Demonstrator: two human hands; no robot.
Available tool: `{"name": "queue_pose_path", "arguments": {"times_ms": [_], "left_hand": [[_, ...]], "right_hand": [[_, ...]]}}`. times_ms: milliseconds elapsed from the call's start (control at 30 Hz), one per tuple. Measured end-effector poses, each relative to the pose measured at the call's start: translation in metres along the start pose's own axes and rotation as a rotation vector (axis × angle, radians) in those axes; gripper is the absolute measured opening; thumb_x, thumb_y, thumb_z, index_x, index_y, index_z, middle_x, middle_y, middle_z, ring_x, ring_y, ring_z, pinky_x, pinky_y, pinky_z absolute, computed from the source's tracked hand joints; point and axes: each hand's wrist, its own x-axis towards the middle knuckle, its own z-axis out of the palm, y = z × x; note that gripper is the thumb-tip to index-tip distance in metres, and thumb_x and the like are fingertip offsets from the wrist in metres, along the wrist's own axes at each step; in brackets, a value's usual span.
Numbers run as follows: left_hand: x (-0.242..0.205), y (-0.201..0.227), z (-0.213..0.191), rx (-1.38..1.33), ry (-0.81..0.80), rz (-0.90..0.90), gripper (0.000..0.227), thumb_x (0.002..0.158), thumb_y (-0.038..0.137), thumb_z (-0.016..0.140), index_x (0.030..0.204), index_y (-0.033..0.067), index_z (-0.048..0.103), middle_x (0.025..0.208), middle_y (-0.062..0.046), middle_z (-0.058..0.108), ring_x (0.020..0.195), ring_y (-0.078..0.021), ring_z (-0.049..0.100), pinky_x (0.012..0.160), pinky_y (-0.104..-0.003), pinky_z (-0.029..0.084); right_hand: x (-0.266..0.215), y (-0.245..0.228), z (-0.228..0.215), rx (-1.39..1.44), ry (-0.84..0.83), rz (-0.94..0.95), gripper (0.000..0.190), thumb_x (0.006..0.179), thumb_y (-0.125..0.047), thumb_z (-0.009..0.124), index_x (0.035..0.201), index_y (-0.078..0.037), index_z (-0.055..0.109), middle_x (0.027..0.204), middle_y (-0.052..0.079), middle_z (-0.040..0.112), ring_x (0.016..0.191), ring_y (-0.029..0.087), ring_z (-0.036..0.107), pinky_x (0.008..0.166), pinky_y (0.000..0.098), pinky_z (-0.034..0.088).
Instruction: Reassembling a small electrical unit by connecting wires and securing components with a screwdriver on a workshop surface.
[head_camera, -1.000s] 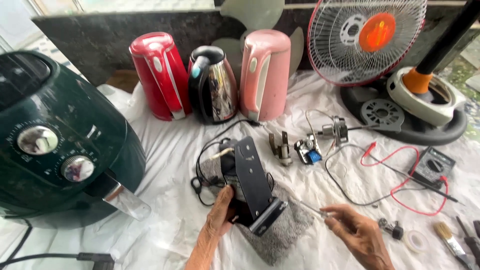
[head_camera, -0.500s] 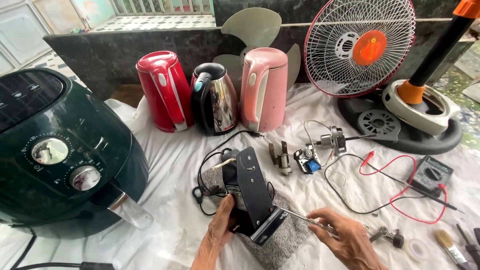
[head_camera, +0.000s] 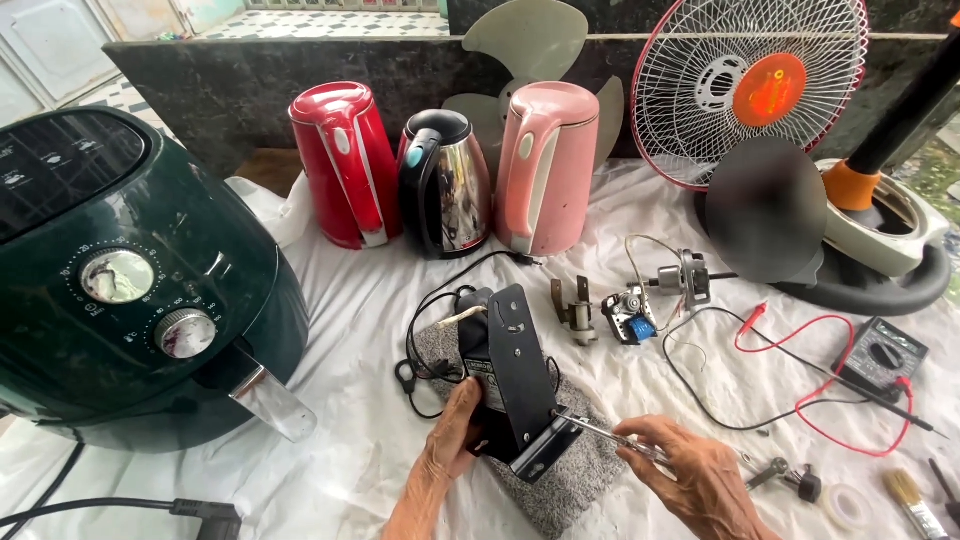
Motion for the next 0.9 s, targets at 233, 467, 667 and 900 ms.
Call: {"name": "queue_pose_path", "arguments": {"times_ms": [233,467,667,900], "left_hand": [[0.004,-0.004,-0.009,0.069,-0.059,0.01,0.041,0.091,0.045,0.064,0.117,0.0136,0.063,0.125,-0.005,0.07,0.119,-0.0214,0.064,0.1,-0.043,0.054],[0.019,-0.011,-0.024,0.054,-0.121,0.056,0.028,0.093,0.042,0.069,0.094,0.0185,0.054,0.096,0.005,0.058,0.094,-0.0105,0.057,0.085,-0.033,0.051],[-0.005,0.003,0.002,0.139,-0.213,0.088,0.038,0.094,0.042,0.064,0.114,0.0094,0.067,0.112,-0.007,0.075,0.103,-0.0213,0.072,0.086,-0.036,0.06],[-0.01,0.01,0.012,0.178,0.1,-0.14,0.111,0.066,0.049,0.074,0.163,0.0233,0.025,0.158,-0.008,0.052,0.141,-0.03,0.053,0.111,-0.042,0.046]], "right_hand": [[0.003,0.004,-0.002,-0.032,-0.018,-0.051,0.022,0.085,-0.042,0.073,0.108,-0.043,0.072,0.1,-0.02,0.079,0.082,0.001,0.079,0.066,0.0241,0.057],[0.013,0.0,-0.009,0.109,-0.16,0.098,0.022,0.084,-0.041,0.077,0.106,-0.041,0.076,0.091,-0.013,0.079,0.083,0.003,0.078,0.077,0.0234,0.056],[0.027,-0.029,-0.033,0.367,-0.427,0.388,0.025,0.091,-0.036,0.071,0.112,-0.031,0.083,0.066,-0.002,0.062,0.055,0.012,0.045,0.063,0.0229,0.041],[0.033,-0.031,-0.035,0.998,-0.612,0.703,0.038,0.094,-0.022,0.068,0.128,-0.007,0.07,0.077,0.018,0.061,0.041,0.01,0.023,0.033,0.0218,0.012]]}}
